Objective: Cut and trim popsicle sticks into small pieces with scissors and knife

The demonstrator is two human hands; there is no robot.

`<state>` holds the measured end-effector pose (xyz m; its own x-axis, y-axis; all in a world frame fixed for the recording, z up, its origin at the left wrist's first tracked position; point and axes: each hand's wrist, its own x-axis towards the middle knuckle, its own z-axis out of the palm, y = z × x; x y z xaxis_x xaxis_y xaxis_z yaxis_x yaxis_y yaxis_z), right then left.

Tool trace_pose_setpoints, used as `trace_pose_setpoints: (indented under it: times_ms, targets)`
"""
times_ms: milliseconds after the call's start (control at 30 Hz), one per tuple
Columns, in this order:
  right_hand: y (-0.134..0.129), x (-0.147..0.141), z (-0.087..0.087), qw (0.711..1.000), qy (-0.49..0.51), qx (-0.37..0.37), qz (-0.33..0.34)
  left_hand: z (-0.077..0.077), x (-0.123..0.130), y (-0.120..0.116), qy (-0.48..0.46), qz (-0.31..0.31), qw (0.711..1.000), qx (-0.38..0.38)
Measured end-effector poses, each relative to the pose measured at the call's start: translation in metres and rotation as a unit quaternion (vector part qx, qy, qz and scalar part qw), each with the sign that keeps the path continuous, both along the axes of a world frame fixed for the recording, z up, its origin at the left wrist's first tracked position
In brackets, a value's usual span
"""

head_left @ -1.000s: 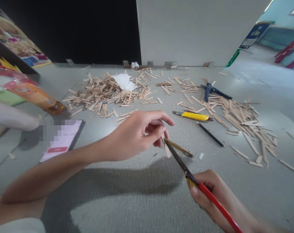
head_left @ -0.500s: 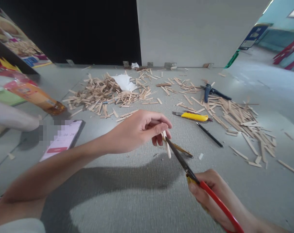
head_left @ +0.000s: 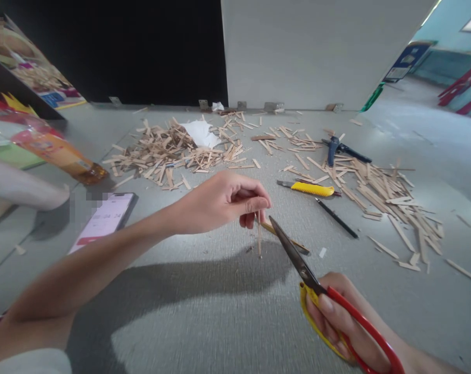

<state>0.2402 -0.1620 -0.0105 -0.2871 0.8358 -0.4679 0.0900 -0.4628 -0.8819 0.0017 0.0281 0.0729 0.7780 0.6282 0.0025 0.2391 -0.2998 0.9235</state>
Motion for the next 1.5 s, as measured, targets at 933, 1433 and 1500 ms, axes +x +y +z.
trace_pose_setpoints:
  times_ms: [933, 1433, 1500]
  targets:
    - [-0.01, -0.006, 0.008, 0.992, -0.07, 0.103, -0.021, 0.0, 0.003, -0.022, 0.028, 0.122, 0.991, 0.039]
    - [-0.001, -0.003, -0.001, 0.975, -0.126, 0.172, 0.056, -0.001, 0.005, -0.032, 0.04, 0.107, 0.993, 0.021]
    - [0.001, -0.004, 0.004, 0.977, -0.135, 0.156, 0.057, 0.0, 0.005, -0.033, 0.04, 0.112, 0.993, 0.024]
